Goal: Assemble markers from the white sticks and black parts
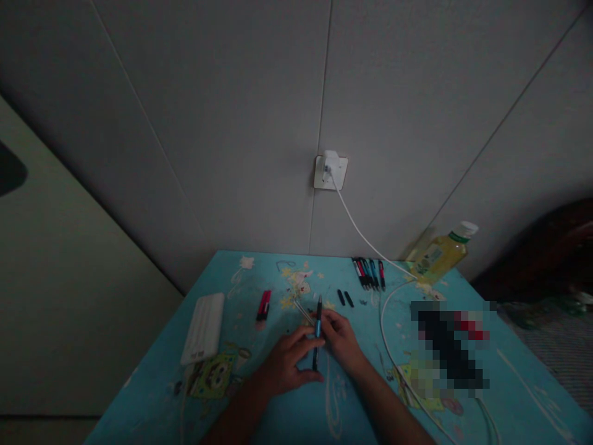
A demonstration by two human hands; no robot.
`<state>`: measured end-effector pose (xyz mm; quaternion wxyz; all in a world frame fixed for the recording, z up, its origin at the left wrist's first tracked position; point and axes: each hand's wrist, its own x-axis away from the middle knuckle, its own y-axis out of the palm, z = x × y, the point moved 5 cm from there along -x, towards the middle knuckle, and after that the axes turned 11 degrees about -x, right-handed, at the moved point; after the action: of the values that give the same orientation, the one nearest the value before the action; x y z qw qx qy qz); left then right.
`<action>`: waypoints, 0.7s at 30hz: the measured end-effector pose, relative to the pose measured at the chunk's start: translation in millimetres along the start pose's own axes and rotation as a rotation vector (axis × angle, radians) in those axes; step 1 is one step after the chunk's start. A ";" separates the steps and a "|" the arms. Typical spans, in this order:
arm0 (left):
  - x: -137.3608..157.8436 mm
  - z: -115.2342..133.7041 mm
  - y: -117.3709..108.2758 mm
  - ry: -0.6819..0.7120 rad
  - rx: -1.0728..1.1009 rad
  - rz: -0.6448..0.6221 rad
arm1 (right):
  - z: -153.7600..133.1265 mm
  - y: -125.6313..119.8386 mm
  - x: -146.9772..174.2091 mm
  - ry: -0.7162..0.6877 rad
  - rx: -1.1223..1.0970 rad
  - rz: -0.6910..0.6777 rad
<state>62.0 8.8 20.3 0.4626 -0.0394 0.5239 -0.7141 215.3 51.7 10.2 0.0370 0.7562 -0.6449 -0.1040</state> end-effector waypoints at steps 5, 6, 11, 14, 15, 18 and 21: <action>1.8 -0.1 -0.4 0.003 0.002 -0.016 | -25.1 -12.8 4.0 -0.280 0.227 0.193; 2.2 -1.0 0.4 -0.003 0.018 -0.019 | -28.4 -13.1 4.9 -0.328 0.265 0.197; 3.3 -5.8 4.0 -0.005 0.155 0.025 | -29.0 -6.5 8.2 -0.417 0.394 0.103; 2.7 -7.8 3.5 0.010 0.268 0.088 | -24.6 4.7 11.6 -0.446 0.491 -0.064; 2.4 -8.5 3.1 0.012 0.284 0.106 | -22.7 8.6 12.9 -0.455 0.523 -0.127; 2.0 -11.9 1.1 -0.009 0.262 0.161 | -18.3 14.5 15.1 -0.463 0.590 -0.225; 2.9 -18.0 -4.4 -0.064 0.234 0.255 | -17.7 13.7 14.8 -0.442 0.616 -0.229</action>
<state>47.9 19.7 14.4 0.5673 0.0589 0.4229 -0.7042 207.9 33.5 28.4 -0.3432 0.7583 -0.5500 -0.0694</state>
